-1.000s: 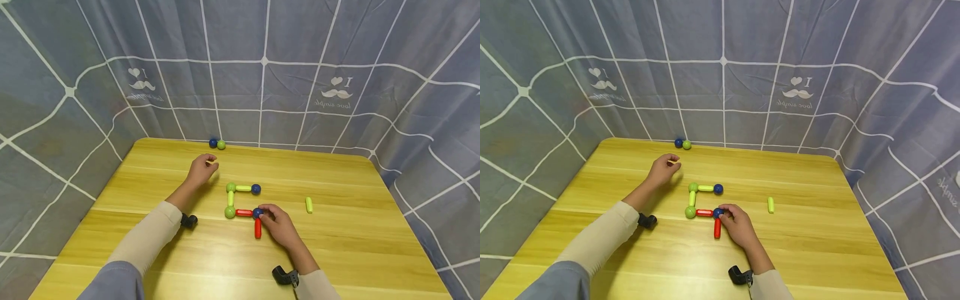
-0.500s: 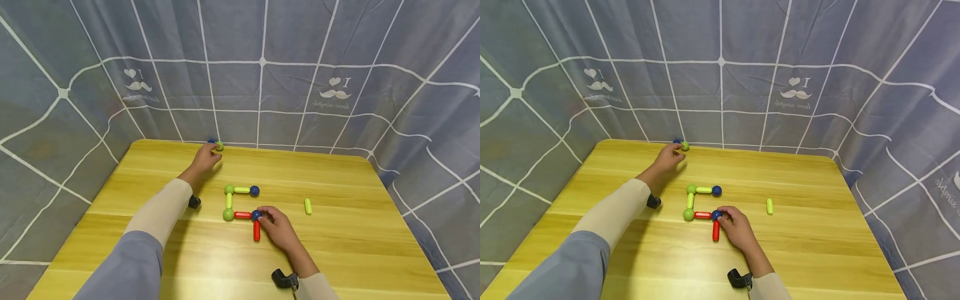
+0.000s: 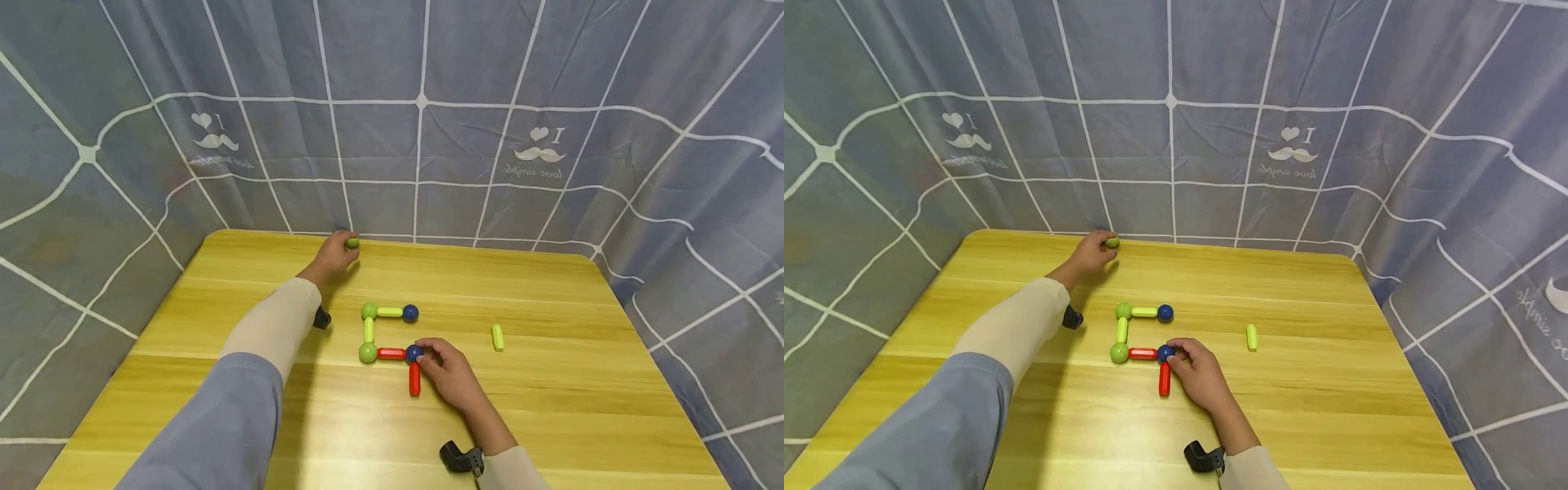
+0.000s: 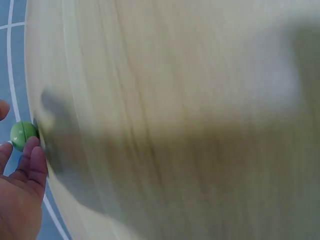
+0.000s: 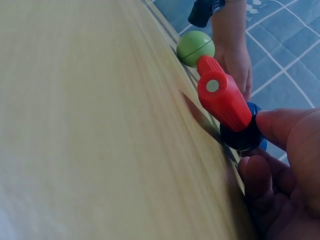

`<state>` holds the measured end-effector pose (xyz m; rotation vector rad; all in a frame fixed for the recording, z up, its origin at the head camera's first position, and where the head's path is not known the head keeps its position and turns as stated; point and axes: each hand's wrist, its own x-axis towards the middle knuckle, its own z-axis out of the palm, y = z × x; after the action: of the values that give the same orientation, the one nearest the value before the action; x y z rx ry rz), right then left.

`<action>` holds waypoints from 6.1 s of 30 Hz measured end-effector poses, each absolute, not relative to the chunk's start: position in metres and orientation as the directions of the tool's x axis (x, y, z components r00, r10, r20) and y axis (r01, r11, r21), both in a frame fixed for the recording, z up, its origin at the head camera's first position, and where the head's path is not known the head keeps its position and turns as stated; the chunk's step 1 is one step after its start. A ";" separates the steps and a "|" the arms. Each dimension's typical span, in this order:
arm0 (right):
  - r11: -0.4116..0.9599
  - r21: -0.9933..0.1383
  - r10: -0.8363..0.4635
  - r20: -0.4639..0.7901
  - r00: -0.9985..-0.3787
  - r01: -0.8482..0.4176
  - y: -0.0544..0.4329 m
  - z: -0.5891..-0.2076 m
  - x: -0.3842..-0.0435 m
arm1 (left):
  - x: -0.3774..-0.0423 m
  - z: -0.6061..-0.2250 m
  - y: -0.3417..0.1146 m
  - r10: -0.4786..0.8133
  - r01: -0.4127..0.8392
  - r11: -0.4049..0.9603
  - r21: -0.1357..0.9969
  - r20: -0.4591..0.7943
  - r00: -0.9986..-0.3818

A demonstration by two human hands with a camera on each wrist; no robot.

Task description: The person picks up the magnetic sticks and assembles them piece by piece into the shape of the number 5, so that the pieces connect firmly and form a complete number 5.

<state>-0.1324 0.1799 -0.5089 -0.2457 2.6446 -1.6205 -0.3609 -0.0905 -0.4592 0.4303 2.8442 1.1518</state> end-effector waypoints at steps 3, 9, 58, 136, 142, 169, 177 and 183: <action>0.448 -0.886 -0.151 0.056 -0.987 -0.119 0.179 -0.509 -0.132 | -0.360 -0.464 -0.092 0.263 0.249 0.689 0.681 0.085 -0.961; 0.458 -0.880 -0.146 0.062 -0.987 -0.123 0.179 -0.510 -0.132 | -0.358 -0.472 -0.093 0.203 0.214 0.684 0.697 0.100 -0.974; 0.467 -0.871 -0.160 0.084 -0.984 -0.150 0.180 -0.512 -0.133 | -0.314 -0.499 -0.098 0.010 0.047 0.405 0.913 0.047 -0.999; 0.478 -0.868 -0.149 0.072 -0.986 -0.136 0.177 -0.511 -0.134 | -0.101 -0.507 -0.050 0.418 0.260 0.242 0.935 0.141 -0.898; 0.460 -0.878 -0.152 0.071 -0.986 -0.134 0.178 -0.511 -0.134 | -0.097 -0.507 -0.041 0.451 0.305 0.280 0.910 0.156 -0.879; 0.462 -0.881 -0.131 0.048 -0.990 -0.104 0.176 -0.509 -0.134 | -0.090 -0.504 -0.027 0.482 0.403 0.454 0.794 0.161 -0.861; 0.470 -0.876 -0.137 0.047 -0.989 -0.107 0.178 -0.509 -0.134 | -0.088 -0.504 -0.024 0.481 0.420 0.450 0.788 0.182 -0.858; 0.476 -0.874 -0.127 0.043 -0.991 -0.098 0.180 -0.507 -0.133 | -0.088 -0.507 -0.014 0.473 0.440 0.506 0.742 0.188 -0.861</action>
<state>-0.1329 0.1797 -0.5074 -0.2040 2.6752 -1.5806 -0.0883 -0.0143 -0.5067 0.8162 2.6912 1.3090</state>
